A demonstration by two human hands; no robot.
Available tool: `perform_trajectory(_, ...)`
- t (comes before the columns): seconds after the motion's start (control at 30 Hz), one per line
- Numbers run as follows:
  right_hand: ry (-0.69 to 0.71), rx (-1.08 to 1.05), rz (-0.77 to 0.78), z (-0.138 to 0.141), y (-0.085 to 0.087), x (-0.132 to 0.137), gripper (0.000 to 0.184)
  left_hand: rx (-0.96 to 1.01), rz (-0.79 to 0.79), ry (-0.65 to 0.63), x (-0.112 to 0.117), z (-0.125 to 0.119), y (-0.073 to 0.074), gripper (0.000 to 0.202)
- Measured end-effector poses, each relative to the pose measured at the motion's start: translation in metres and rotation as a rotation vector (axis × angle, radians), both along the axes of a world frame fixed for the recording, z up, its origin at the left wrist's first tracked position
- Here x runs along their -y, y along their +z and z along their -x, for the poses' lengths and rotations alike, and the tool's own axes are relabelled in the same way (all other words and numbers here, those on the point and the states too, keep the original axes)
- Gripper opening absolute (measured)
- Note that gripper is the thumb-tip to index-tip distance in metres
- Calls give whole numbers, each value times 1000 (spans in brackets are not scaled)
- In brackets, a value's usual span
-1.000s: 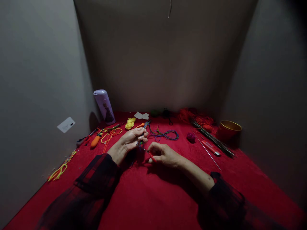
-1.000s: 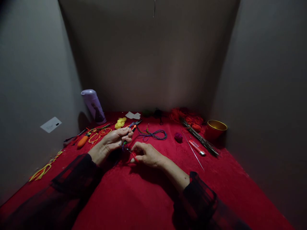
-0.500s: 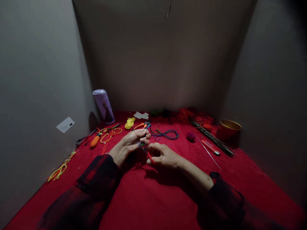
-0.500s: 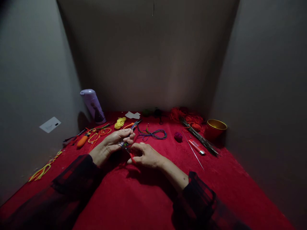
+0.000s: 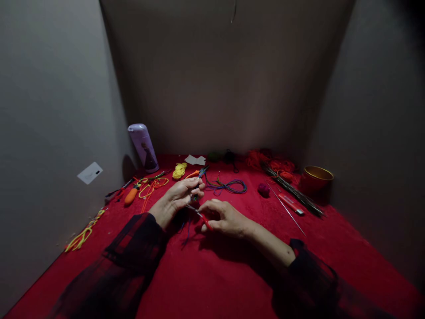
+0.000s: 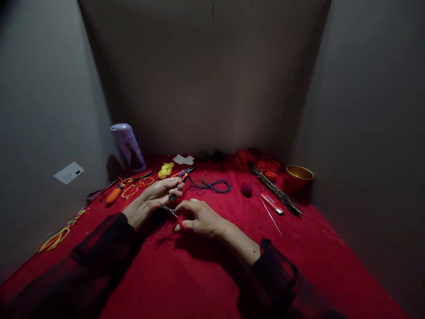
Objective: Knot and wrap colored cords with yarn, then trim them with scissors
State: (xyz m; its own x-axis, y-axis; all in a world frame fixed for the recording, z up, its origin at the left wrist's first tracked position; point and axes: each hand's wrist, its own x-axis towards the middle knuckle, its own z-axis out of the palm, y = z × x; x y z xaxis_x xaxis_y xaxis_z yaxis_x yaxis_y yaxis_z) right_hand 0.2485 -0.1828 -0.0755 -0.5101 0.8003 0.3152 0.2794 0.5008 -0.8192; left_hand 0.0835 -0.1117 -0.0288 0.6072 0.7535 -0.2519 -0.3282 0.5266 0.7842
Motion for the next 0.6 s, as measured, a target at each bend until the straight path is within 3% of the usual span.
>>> perform_trajectory(0.17, -149, -140, -39, -2, 2, 0, 28, -18, -90, 119, 0, 0, -7, 7)
perform_trajectory(0.3, -291, -210, -21, -7, -5, -5, 26, -71, -143, 140, -7, -2, -12, 9)
perform_trajectory(0.43, -353, -25, -91, -20, -8, -6, 30, -109, -171, 137, -13, -1, -15, 9)
perform_trajectory(0.6, -238, 318, -136, -34, 6, 4, 19, -122, -220, 150, -13, 2, -11, 9)
